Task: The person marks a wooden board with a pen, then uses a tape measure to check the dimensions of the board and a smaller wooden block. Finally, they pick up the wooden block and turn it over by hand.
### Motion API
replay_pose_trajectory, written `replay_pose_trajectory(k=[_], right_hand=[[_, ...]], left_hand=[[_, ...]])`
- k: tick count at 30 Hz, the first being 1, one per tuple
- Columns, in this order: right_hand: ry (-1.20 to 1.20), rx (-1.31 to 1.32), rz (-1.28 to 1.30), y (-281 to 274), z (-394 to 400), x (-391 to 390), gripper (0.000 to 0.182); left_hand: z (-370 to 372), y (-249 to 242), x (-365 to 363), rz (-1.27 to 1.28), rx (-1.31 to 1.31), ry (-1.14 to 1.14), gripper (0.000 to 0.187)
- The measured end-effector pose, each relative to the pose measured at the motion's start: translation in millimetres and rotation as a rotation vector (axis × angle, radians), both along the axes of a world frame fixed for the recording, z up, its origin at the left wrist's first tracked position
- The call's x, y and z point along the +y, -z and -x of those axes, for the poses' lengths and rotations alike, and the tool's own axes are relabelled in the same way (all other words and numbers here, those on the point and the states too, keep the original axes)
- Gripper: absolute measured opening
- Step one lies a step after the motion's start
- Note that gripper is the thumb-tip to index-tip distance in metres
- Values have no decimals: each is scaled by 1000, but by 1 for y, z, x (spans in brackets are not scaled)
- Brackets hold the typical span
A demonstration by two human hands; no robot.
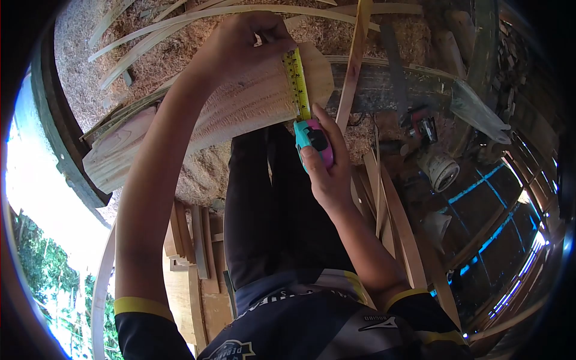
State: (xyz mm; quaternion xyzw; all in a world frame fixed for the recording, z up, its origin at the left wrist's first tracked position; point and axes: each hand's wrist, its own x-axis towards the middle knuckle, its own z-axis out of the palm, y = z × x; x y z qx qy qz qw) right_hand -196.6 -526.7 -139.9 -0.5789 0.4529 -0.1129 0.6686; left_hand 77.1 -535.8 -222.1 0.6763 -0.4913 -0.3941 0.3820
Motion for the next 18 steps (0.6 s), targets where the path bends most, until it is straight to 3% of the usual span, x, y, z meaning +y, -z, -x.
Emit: replay_pose_trajectory(k=[16,18], right_hand=[[-52,61,8,7,4,-4,59],[11,34,-145,5,2,-6,53]], left_hand=[[-2,-1,-3,-87,32,31,17],[-2,2,-3,-51,55,35,16]])
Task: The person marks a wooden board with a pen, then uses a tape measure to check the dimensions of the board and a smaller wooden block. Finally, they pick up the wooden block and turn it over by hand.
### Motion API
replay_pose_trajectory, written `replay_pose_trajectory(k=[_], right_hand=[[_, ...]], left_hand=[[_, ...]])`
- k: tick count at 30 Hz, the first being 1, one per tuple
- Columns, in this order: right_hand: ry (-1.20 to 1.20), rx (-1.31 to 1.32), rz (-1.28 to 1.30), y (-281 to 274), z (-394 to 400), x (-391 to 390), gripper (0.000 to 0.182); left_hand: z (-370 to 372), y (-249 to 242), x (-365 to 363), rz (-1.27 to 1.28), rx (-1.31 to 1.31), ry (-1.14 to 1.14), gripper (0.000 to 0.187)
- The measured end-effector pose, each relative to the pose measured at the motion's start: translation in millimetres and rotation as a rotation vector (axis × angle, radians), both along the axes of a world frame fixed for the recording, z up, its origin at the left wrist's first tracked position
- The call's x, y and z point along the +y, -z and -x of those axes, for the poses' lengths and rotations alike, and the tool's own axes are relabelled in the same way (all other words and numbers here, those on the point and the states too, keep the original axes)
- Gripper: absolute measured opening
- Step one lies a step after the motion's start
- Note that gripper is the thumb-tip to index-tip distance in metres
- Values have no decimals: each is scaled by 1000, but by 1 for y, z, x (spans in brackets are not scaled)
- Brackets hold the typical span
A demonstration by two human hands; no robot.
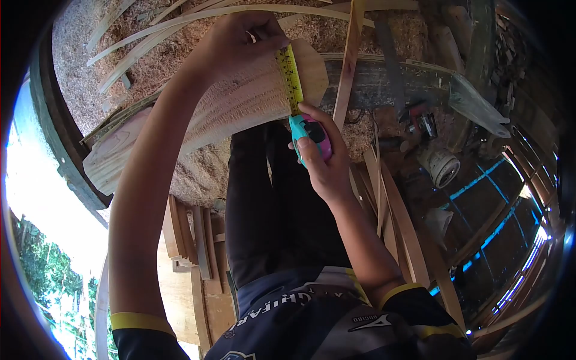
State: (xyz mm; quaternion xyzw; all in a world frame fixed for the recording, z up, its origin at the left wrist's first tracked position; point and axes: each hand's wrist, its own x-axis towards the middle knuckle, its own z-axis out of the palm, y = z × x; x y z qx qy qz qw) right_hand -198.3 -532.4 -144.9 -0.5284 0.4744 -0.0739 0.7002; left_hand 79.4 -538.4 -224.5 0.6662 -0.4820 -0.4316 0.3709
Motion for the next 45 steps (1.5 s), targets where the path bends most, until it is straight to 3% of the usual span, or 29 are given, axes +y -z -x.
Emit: replay_pose_trajectory(k=[10,15,21,31,37,40,45], right_hand=[[11,41,-36,-6,-5,-2,47],[54,-3,-112,-5,-5,-10,44],[80,20,-215,-7,-6,-14,45],[68,27,-163,-7,-9,-12,45],[94,59,-177,-7,-9,-8,42],[178,35,-234,-8,-10,-3,39],[222,71,-183,-11,-15,4,34]], left_hand=[[3,1,0,68,-42,7,20],[-1,1,-1,-80,-70,69,22],[0,-1,0,-75,-25,28,21],[-2,-4,-2,-80,-13,34,22],[1,-5,-2,16,49,22,20],[2,-9,-6,229,32,72,13],[4,-12,-8,208,-24,76,13]])
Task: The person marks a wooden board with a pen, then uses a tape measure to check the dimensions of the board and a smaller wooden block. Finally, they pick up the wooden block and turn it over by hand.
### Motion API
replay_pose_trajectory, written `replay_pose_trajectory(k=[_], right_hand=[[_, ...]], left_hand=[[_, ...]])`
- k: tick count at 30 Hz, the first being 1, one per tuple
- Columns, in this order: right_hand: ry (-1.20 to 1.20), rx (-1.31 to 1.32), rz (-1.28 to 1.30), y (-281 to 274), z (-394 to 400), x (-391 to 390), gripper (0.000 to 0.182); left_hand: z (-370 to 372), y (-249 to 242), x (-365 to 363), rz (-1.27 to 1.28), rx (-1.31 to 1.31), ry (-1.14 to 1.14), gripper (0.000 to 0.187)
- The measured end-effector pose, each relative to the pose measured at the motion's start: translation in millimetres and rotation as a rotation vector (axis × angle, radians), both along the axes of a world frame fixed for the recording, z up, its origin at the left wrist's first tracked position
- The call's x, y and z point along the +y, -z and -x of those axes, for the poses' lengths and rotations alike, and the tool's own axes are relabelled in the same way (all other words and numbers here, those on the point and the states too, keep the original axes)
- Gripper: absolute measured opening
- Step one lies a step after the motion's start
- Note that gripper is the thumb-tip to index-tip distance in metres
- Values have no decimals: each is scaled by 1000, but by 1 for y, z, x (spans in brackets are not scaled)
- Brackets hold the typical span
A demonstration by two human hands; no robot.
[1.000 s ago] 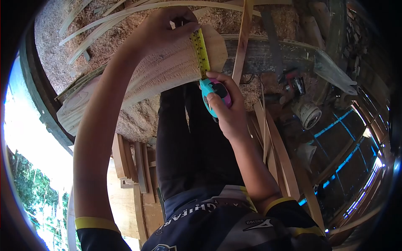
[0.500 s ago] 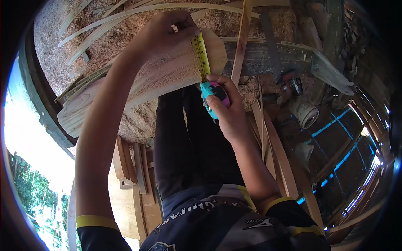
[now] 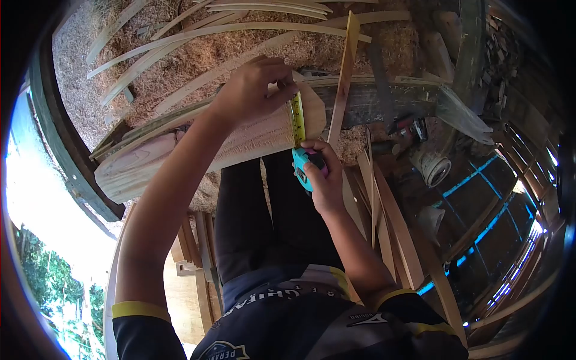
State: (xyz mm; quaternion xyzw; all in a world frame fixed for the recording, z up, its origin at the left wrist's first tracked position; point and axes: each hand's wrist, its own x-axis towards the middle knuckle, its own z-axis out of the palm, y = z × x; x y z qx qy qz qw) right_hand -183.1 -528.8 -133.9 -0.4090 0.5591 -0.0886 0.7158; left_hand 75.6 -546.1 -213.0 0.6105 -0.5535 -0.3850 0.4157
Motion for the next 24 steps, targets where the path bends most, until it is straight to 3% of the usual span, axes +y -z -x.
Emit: replay_pose_trajectory(k=[8,13,16,18,20,22,23,24], right_hand=[[-122,28,134,-1,2,-5,32],[-238,74,202,-24,-1,-33,28],[-358,104,208,-44,2,-67,32],[-580,104,241,-50,-2,-99,44],[-574,35,270,-47,-8,-128,53],[-967,67,266,-56,-24,-168,56],[-983,64,265,-59,-33,-181,56],[-1159,31,332,-61,-44,-194,55]], left_hand=[[2,-7,-5,-110,124,-41,9],[-7,-15,0,55,-86,53,19],[-10,-37,7,114,-100,-12,18],[-11,-53,17,77,-101,-51,17],[-4,-67,33,41,-108,-92,16],[10,-82,52,-85,-143,-187,14],[23,-87,61,-119,-138,-240,14],[36,-92,70,-122,-139,-259,14]])
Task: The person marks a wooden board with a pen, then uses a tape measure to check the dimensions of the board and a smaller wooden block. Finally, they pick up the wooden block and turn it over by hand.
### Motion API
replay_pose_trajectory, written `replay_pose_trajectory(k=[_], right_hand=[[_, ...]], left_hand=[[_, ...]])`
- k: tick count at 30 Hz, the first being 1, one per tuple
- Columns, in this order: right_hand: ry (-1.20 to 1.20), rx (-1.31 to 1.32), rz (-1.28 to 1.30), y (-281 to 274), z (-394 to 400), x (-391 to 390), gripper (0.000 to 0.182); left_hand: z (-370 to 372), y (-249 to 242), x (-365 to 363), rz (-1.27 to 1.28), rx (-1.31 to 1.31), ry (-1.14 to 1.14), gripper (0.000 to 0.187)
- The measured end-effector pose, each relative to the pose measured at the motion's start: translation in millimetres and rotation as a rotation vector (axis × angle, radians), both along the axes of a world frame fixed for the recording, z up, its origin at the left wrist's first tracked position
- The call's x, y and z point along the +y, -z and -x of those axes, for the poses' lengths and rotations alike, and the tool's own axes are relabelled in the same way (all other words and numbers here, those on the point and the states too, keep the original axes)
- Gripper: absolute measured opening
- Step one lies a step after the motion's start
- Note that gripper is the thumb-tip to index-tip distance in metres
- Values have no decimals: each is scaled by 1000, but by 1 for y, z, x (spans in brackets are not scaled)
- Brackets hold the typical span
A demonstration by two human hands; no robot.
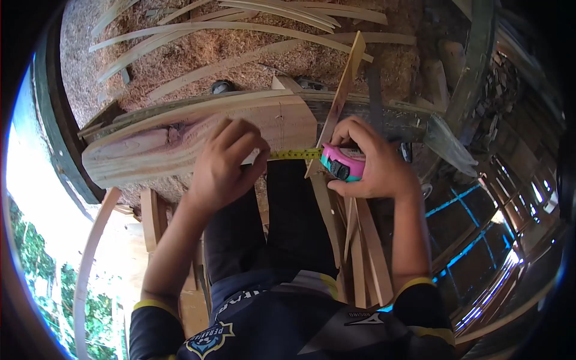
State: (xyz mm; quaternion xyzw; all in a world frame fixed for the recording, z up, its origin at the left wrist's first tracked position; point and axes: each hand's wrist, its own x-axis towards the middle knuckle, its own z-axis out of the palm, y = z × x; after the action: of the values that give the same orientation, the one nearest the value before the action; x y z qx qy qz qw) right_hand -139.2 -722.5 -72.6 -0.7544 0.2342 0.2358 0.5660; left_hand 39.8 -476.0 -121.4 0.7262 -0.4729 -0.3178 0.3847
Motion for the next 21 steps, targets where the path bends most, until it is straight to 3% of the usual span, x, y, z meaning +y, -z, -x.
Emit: replay_pose_trajectory(k=[1,4,6,8,10,11,16,18,21], right_hand=[[-184,-36,43,-1,-11,-10,54],[-422,40,9,2,-42,-27,50],[-486,-15,20,12,-55,-31,41],[-556,-20,37,18,-71,-31,40],[-610,-69,47,28,-79,-29,39],[-628,-130,81,30,-85,-27,37],[-782,-329,170,26,-107,-14,35],[-839,-362,162,27,-113,-11,36],[-907,-422,166,28,-119,-7,36]], left_hand=[[15,-5,9,-49,54,-93,14],[69,-10,28,-102,151,-319,13],[105,-8,34,-218,431,-595,9],[142,5,32,-251,505,-713,6],[180,27,27,-82,969,-1098,7],[187,32,23,-84,1043,-1113,10],[217,47,-6,44,1090,-1350,13],[222,50,-15,214,1123,-1522,14],[227,52,-18,201,1135,-1560,17]])
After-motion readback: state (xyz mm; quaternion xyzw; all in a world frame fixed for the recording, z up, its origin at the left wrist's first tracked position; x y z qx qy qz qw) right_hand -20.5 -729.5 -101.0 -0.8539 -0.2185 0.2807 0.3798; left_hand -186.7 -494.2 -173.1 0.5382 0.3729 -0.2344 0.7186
